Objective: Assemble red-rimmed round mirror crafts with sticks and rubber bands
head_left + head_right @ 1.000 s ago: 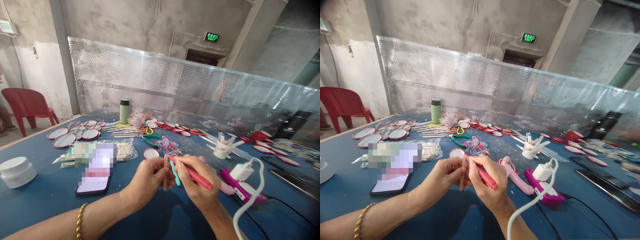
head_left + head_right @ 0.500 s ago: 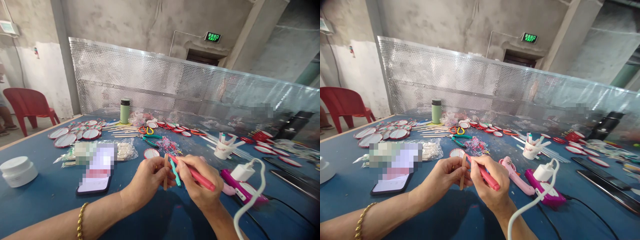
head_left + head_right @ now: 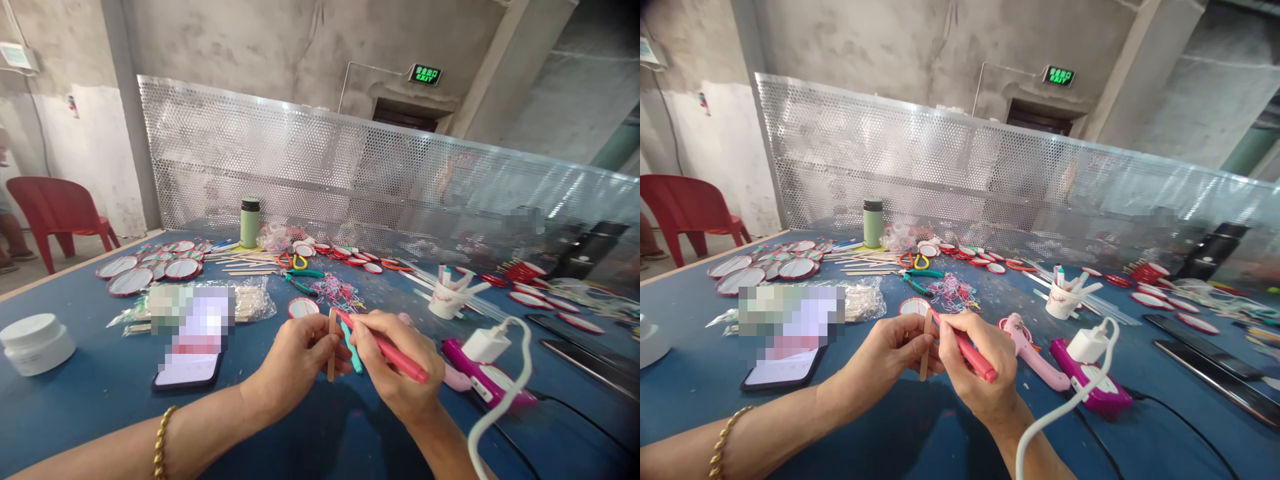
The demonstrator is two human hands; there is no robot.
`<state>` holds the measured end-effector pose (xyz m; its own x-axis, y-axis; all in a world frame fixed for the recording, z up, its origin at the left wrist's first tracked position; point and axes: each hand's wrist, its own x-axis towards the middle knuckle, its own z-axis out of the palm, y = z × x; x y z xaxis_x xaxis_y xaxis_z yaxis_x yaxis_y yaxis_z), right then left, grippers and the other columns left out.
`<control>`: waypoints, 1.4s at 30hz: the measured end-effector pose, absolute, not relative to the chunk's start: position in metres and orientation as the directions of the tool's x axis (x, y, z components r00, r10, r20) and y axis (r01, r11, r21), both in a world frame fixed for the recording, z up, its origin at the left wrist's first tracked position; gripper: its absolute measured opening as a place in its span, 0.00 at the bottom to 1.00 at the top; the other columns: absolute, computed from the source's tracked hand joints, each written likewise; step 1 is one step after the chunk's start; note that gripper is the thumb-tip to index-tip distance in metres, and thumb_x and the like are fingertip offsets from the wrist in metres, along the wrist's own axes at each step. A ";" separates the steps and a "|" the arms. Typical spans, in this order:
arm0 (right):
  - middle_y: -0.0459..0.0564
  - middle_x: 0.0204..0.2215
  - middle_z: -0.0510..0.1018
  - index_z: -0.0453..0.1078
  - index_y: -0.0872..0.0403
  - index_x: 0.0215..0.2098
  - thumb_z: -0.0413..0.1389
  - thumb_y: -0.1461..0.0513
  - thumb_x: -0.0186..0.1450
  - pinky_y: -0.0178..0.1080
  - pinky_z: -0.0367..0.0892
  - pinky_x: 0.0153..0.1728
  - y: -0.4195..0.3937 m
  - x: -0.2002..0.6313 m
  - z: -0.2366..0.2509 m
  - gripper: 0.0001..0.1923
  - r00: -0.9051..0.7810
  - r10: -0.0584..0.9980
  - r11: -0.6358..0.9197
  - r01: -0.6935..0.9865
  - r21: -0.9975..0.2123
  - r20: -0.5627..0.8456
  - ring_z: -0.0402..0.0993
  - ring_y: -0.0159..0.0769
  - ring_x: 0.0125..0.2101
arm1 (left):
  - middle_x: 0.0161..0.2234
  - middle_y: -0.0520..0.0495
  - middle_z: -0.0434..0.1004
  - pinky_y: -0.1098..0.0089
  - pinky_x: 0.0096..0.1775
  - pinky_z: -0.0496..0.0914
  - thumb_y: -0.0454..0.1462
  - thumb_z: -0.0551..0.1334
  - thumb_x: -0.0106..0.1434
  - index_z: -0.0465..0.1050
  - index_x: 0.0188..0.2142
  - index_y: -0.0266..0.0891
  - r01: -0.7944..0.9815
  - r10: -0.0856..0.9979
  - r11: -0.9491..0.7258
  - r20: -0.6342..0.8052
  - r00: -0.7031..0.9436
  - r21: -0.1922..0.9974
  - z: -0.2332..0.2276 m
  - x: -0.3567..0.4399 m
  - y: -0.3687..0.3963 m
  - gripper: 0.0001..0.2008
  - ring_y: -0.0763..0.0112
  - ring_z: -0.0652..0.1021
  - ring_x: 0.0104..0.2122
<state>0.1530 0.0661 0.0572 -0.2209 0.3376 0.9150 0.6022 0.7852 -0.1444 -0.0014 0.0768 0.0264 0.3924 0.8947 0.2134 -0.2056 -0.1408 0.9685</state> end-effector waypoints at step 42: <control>0.44 0.24 0.80 0.73 0.53 0.34 0.55 0.67 0.66 0.33 0.72 0.29 0.066 0.155 0.055 0.06 -0.200 0.334 0.761 0.634 -0.138 0.921 0.77 0.31 0.23 | 0.29 0.47 0.79 0.64 0.37 0.77 0.46 0.62 0.61 0.73 0.35 0.36 -0.194 0.912 -0.120 0.185 0.367 0.974 0.029 -0.002 0.076 0.14 0.64 0.82 0.30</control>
